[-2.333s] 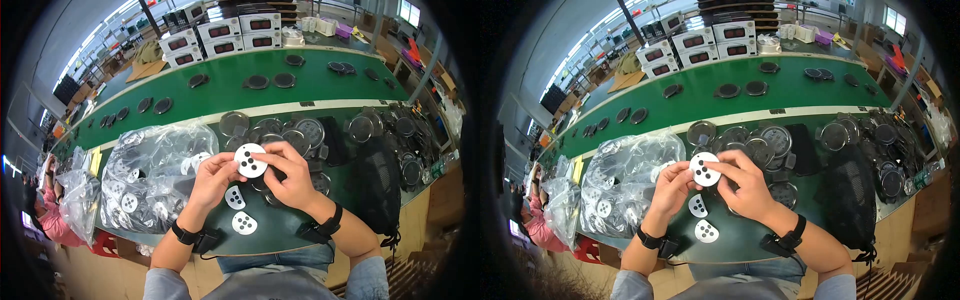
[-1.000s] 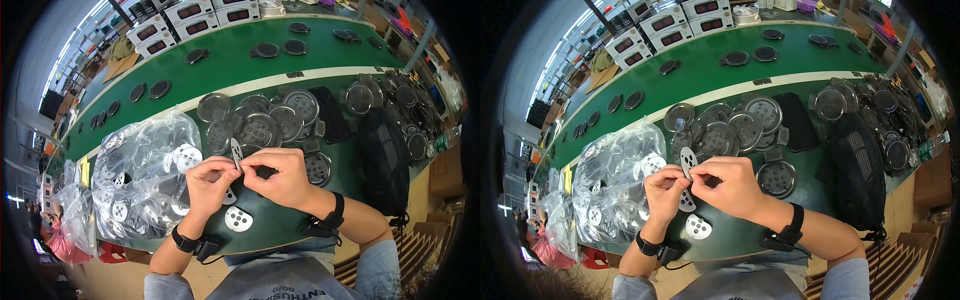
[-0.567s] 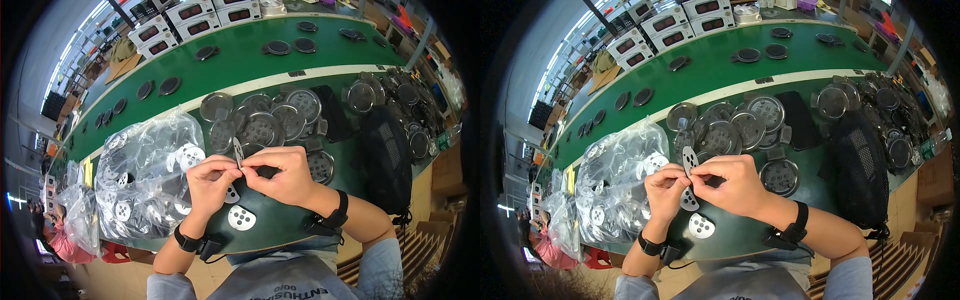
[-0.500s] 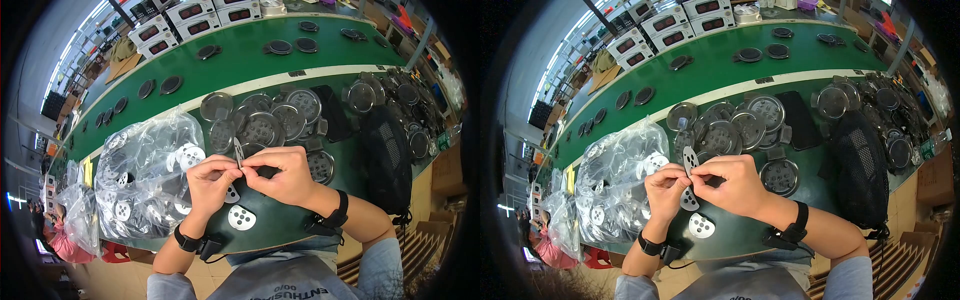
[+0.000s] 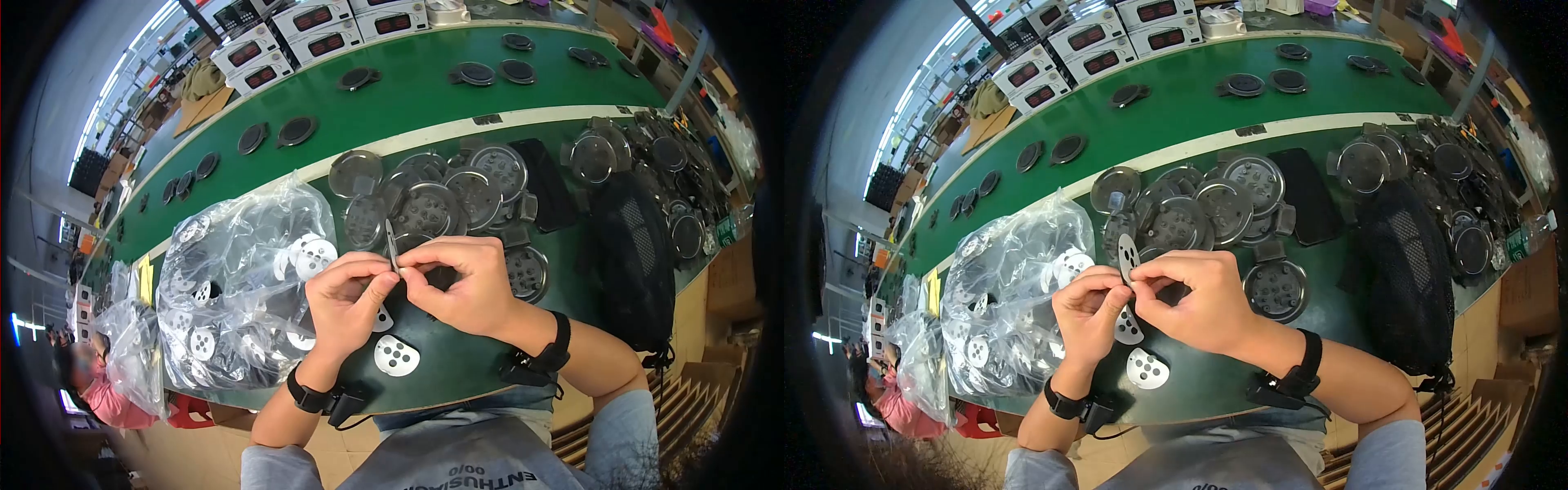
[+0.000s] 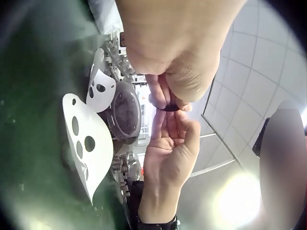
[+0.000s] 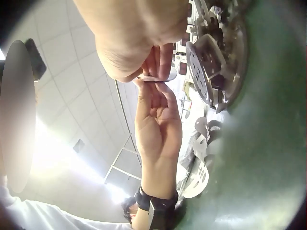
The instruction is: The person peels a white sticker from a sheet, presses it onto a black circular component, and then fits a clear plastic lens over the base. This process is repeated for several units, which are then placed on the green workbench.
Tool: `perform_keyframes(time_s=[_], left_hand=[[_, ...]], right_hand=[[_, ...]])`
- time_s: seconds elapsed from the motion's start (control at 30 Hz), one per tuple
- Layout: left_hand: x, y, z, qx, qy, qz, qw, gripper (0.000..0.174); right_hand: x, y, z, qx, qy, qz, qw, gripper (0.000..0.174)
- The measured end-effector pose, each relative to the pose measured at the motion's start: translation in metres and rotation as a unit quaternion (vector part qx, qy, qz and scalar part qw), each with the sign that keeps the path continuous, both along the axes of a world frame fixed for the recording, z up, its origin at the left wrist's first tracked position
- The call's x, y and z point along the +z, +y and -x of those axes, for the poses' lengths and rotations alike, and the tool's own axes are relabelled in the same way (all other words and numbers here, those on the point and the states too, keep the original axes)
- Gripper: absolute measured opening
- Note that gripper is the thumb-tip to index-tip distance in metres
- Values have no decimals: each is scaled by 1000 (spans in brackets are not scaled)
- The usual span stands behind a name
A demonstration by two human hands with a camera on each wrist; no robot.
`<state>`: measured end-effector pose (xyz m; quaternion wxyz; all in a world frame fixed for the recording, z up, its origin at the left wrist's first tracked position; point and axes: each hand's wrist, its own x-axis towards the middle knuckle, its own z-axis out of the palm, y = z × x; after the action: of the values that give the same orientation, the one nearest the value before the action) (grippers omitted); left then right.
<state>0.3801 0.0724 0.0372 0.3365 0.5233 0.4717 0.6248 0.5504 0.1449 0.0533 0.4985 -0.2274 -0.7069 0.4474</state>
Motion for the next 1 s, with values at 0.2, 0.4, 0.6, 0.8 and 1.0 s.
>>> perform_keyframes(time_s=[0.2,0.4,0.6,0.8,1.0], left_hand=[[2,1,0,-7,52,-29,998,11],[3,-1,-4,-7,89,-28,996,10],[5,-1,-3,1,51,-14,999,10],[6,-2,-4,5,68,-16,998,10],[6,0,-3,10,79,-23,997,11]], right_hand=[[-3,1,-1,2,-1,-7,1000,11],[-2,1,-3,-15,-20,-40,999,11],[-4,1,0,-19,3,-41,999,11],[-1,0,-1,-8,3,-48,999,11],[-2,2,-2,-4,-1,-48,999,11]])
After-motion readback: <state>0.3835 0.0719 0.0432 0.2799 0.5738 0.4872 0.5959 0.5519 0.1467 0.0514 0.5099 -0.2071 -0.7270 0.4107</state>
